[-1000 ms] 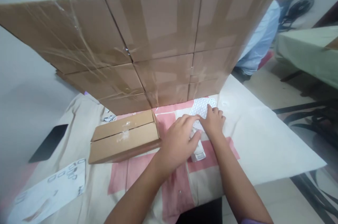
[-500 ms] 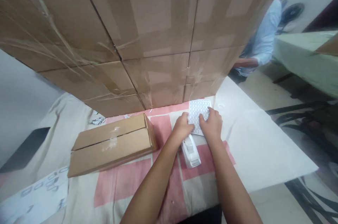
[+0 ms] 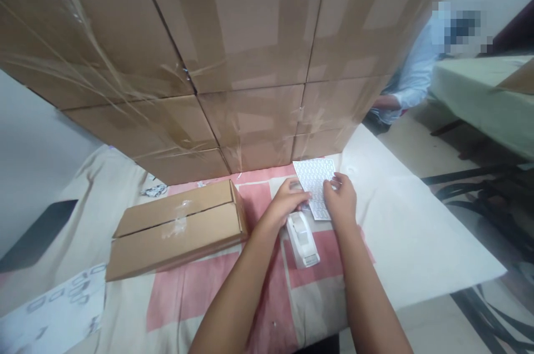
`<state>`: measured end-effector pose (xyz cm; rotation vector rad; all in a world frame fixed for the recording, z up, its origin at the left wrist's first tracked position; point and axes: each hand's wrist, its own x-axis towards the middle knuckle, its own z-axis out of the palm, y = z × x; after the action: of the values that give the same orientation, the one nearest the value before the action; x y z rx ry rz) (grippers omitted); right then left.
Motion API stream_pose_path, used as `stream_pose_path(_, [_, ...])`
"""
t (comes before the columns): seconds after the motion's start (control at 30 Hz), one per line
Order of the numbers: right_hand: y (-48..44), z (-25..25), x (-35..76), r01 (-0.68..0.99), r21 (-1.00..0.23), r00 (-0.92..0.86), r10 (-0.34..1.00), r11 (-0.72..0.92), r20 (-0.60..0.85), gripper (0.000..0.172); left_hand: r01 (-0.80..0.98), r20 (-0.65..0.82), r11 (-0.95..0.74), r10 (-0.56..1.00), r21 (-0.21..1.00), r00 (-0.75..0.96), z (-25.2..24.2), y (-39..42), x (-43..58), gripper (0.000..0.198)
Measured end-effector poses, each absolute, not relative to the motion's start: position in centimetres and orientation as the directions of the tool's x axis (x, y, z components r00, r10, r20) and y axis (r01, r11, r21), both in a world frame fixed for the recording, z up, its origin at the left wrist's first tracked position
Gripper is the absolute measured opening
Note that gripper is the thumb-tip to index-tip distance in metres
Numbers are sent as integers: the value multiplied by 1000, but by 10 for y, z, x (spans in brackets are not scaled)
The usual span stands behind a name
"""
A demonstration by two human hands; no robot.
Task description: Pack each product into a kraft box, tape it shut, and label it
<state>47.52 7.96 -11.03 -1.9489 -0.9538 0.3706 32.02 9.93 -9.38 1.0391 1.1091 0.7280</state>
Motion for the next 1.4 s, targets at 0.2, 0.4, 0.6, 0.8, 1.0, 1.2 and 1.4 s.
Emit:
stream_pose_path(0.2, [75,-101,469,316,-924,671,739,-215,57,46,-89,-248,271,946,959,206,-105,102,320,75])
stream_pose_path(0.4, [69,-87,472,-114,-973,527,818,-203,-232,53,-169,-99,103,995,980,34,-102,107,299,68])
stream_pose_path(0.6, [66,-87,468,-317,-948,278,955,-9,-102,59,-89,214,-220,974,971,-70,-92,103,290,49])
stream_pose_path(0.8, [65,-93,460,-209,-970,294,954,127,62,81,112,317,-314,948,943,-10,-84,97,290,41])
stream_pose_path(1.0, [60,-94,449,-29,-991,299,948,129,114,92,476,424,-462,885,749,191,-84,92,286,50])
stream_pose_path(1.2, [55,-95,441,137,-985,244,960,108,139,82,410,447,-575,814,707,371,-88,95,284,36])
stream_pose_path(1.4, [55,-99,442,234,-964,261,947,125,186,76,372,417,-576,802,728,427,-87,96,282,33])
